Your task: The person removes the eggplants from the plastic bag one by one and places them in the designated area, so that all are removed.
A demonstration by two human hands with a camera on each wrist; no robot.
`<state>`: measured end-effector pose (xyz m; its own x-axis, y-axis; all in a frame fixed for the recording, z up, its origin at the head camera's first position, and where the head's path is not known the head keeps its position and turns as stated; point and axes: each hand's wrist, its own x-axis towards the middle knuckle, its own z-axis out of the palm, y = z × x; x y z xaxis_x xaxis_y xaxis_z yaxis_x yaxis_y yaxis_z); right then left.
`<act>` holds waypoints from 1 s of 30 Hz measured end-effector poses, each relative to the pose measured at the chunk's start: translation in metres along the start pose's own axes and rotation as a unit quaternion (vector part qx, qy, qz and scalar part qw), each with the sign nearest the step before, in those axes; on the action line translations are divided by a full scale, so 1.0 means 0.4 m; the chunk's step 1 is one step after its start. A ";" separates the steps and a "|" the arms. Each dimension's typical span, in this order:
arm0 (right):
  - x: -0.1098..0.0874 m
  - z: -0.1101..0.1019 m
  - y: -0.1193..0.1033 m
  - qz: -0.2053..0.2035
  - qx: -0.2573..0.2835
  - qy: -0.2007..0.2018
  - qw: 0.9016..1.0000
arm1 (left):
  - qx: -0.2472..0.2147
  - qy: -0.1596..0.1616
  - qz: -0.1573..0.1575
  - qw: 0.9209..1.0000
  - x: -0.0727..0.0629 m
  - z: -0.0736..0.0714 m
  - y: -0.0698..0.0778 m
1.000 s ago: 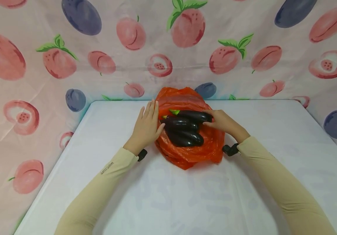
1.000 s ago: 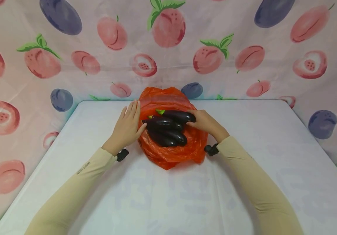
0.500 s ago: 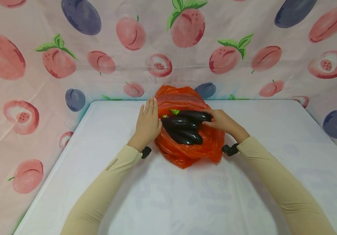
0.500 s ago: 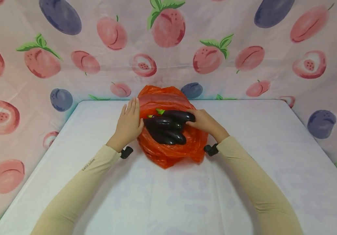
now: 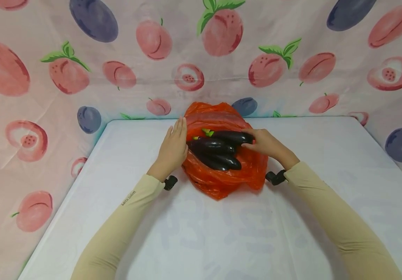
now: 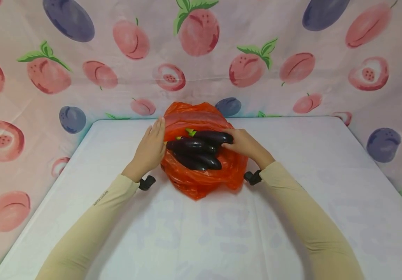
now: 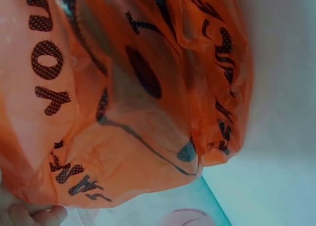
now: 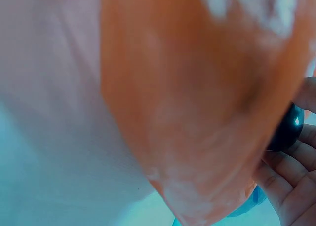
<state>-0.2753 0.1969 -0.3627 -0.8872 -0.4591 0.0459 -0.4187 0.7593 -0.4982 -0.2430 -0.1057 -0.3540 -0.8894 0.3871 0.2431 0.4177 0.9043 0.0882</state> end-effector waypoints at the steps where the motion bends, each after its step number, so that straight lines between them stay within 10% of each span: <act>1: 0.000 0.000 0.000 0.000 -0.001 0.000 1.000 | 0.001 0.002 0.001 1.000 -0.001 0.001 -0.002; 19: -0.002 -0.005 -0.002 0.012 0.004 0.002 1.000 | 0.082 0.080 -0.001 0.993 -0.002 0.012 0.002; 30: -0.025 -0.027 0.016 -0.003 0.052 0.037 0.998 | 0.066 0.065 -0.013 0.996 -0.001 0.008 0.007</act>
<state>-0.2712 0.2113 -0.3571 -0.8985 -0.4250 0.1100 -0.4042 0.7031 -0.5850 -0.2422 -0.1027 -0.3570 -0.8645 0.3434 0.3669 0.3580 0.9332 -0.0301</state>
